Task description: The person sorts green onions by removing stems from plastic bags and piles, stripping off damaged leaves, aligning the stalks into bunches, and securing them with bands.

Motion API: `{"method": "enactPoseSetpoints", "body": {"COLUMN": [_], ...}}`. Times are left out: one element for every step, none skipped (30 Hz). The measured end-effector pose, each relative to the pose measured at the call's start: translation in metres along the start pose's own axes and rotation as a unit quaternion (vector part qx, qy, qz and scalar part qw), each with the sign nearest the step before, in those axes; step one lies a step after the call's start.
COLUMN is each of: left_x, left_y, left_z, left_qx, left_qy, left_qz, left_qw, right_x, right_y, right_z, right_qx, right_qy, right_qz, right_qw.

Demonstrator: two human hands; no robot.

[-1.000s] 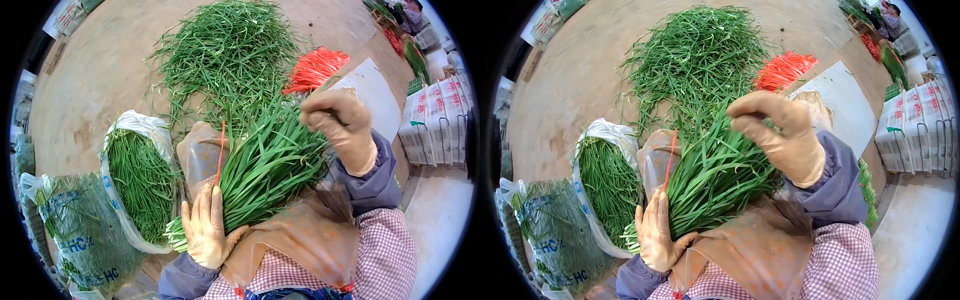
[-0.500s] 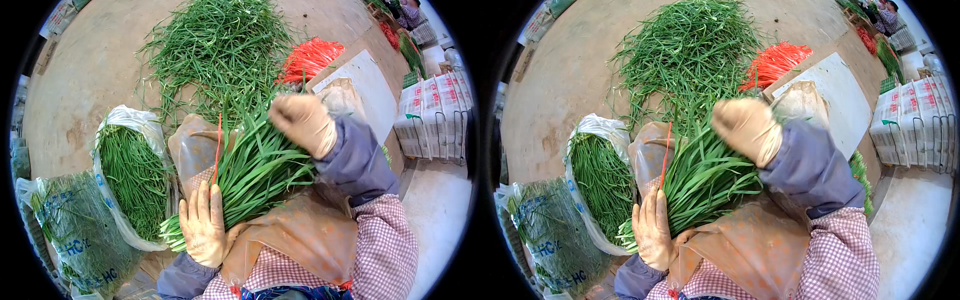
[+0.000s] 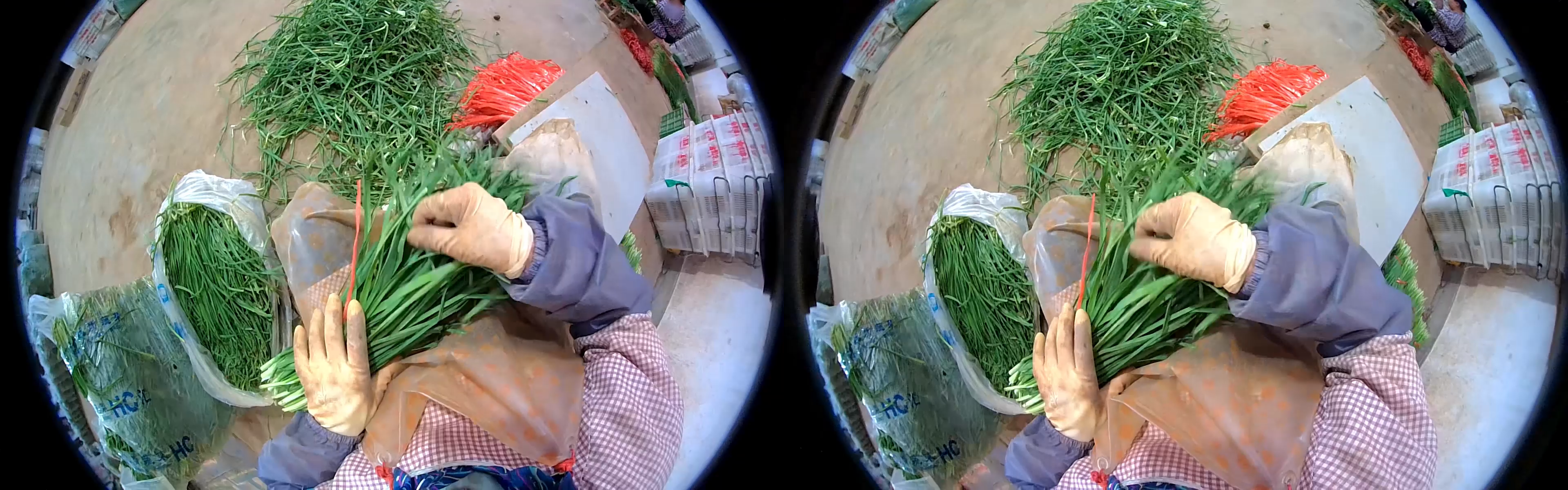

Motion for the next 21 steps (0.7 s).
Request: {"method": "enactPoseSetpoints", "body": {"left_x": [0.0, 0.0, 0.001, 0.001, 0.001, 0.001, 0.001, 0.001, 0.001, 0.001, 0.002, 0.002, 0.002, 0.002, 0.001, 0.002, 0.001, 0.0, 0.0, -0.001, -0.002], "left_y": [0.0, 0.0, 0.0, 0.0, 0.0, 0.0, 0.0, 0.001, 0.001, 0.001, 0.002, 0.003, 0.003, 0.003, 0.003, 0.003, 0.003, 0.002, 0.003, 0.004, 0.003], "left_z": [-0.001, -0.002, -0.003, -0.004, -0.005, -0.005, -0.006, -0.006, -0.006, -0.006, -0.005, -0.005, -0.005, -0.005, -0.005, -0.003, -0.002, -0.001, 0.001, 0.002, 0.002], "left_qx": [-0.002, -0.004, -0.002, -0.001, 0.001, 0.003, 0.001, 0.002, 0.002, 0.002, -0.003, 0.001, 0.004, 0.006, 0.011, 0.009, 0.007, 0.005, 0.005, 0.003, 0.0], "left_qy": [-0.004, -0.008, -0.01, -0.014, -0.018, -0.023, -0.018, -0.021, -0.023, -0.024, -0.024, -0.022, -0.02, -0.017, -0.016, -0.015, -0.013, -0.011, -0.006, -0.002, 0.003], "left_qz": [-0.001, -0.002, 0.001, 0.002, 0.002, 0.002, -0.004, -0.002, 0.0, 0.0, -0.004, -0.005, -0.006, -0.008, -0.001, -0.004, -0.006, -0.007, -0.007, -0.006, -0.006], "left_qw": [1.0, 1.0, 1.0, 1.0, 1.0, 1.0, 1.0, 1.0, 1.0, 1.0, 1.0, 1.0, 1.0, 1.0, 1.0, 1.0, 1.0, 1.0, 1.0, 1.0, 1.0], "right_x": [-0.003, -0.01, -0.026, -0.044, -0.066, -0.087, -0.104, -0.118, -0.123, -0.12, -0.114, -0.11, -0.104, -0.084, -0.07, -0.055, -0.048, -0.041, -0.035, -0.029, -0.02], "right_y": [0.001, 0.001, -0.004, -0.008, -0.014, -0.025, -0.035, -0.046, -0.052, -0.056, -0.063, -0.07, -0.076, -0.082, -0.081, -0.081, -0.08, -0.076, -0.071, -0.07, -0.068], "right_z": [0.005, 0.008, -0.001, 0.0, 0.003, 0.004, 0.006, 0.01, 0.008, 0.003, -0.003, -0.008, -0.024, -0.02, -0.026, -0.03, -0.03, -0.031, -0.032, -0.032, -0.027], "right_qx": [-0.018, -0.036, -0.048, -0.073, -0.075, -0.077, -0.035, 0.005, -0.025, -0.051, -0.075, -0.1, -0.141, -0.086, -0.113, -0.139, -0.115, -0.092, -0.103, -0.156, -0.17], "right_qy": [0.044, 0.087, 0.046, -0.001, 0.002, 0.004, 0.047, 0.092, 0.098, 0.103, 0.108, 0.114, 0.004, 0.094, -0.001, -0.096, -0.157, -0.218, -0.235, -0.203, -0.227], "right_qz": [0.039, 0.079, 0.127, 0.189, 0.261, 0.332, 0.353, 0.372, 0.353, 0.344, 0.336, 0.327, 0.235, 0.153, 0.09, 0.027, 0.039, 0.05, 0.053, 0.065, 0.071], "right_qw": [0.998, 0.992, 0.99, 0.979, 0.962, 0.94, 0.934, 0.924, 0.93, 0.932, 0.933, 0.933, 0.962, 0.98, 0.99, 0.985, 0.98, 0.97, 0.965, 0.964, 0.956]}}
Point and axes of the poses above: each hand's wrist, its own y-axis towards the middle knuckle, its own x-axis out of the palm, z = x × y, the point moved 8 cm from there along y, towards the middle knuckle, and after that the axes turned 3 degrees about -z, right-handed, at the moved point
